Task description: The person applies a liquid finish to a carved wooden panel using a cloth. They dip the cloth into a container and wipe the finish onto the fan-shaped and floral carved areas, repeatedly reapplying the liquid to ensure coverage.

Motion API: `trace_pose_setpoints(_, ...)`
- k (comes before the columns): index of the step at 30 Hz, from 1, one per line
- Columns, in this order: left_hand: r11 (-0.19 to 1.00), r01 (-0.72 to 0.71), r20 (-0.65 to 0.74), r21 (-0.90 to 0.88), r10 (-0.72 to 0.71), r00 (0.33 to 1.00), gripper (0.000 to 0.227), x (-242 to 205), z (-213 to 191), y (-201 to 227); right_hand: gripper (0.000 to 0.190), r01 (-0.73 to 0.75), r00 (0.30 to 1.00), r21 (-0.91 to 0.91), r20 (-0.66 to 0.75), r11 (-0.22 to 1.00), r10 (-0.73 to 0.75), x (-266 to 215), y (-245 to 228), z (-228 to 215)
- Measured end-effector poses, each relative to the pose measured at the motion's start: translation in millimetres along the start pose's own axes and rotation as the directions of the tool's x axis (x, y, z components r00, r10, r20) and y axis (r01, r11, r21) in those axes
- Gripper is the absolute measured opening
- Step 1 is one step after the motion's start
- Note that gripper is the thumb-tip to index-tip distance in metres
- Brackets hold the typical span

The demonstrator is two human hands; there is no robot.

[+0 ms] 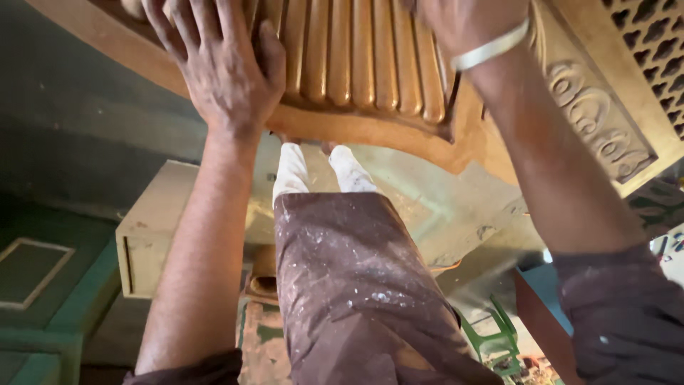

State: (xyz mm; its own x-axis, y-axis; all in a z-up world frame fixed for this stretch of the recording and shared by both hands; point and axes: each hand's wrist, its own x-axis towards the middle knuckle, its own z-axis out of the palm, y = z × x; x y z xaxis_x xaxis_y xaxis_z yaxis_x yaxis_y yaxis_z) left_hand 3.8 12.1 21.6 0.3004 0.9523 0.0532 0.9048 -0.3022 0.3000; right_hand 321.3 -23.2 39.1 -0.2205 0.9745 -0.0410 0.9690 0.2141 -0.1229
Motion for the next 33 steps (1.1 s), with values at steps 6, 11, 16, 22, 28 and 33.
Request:
trace_pose_setpoints(6,0.999,-0.007,0.002,-0.038,0.007,1.000,0.056,-3,0,3,0.031,-0.141,0.970,0.226,0.229,0.964,0.088,-77,-39,-57)
trace_pose_setpoints(11,0.999,-0.003,-0.009,-0.032,0.003,1.000,0.056,0,0,4,0.024,0.054,0.980,0.272,0.170,0.961,-0.103,-72,-56,-58)
trace_pose_setpoints(16,1.000,-0.005,-0.023,-0.021,0.004,1.000,0.053,-1,1,3,0.019,0.084,0.979,0.189,0.170,0.978,-0.117,-52,-63,-54)
trace_pose_setpoints(22,0.998,0.004,-0.046,-0.057,-0.006,0.999,0.049,-3,4,1,0.019,-0.079,0.956,0.188,0.291,0.979,0.021,-65,-64,-60)
trace_pose_setpoints(28,0.998,-0.007,-0.061,-0.066,0.003,0.998,0.049,0,1,2,0.020,0.056,0.984,0.194,0.158,0.979,-0.087,-60,-56,-43)
trace_pose_setpoints(33,0.998,0.047,-0.001,-0.047,-0.047,0.999,0.047,-4,9,0,0.021,-0.078,0.969,0.242,0.245,0.967,0.017,-43,-70,-59)
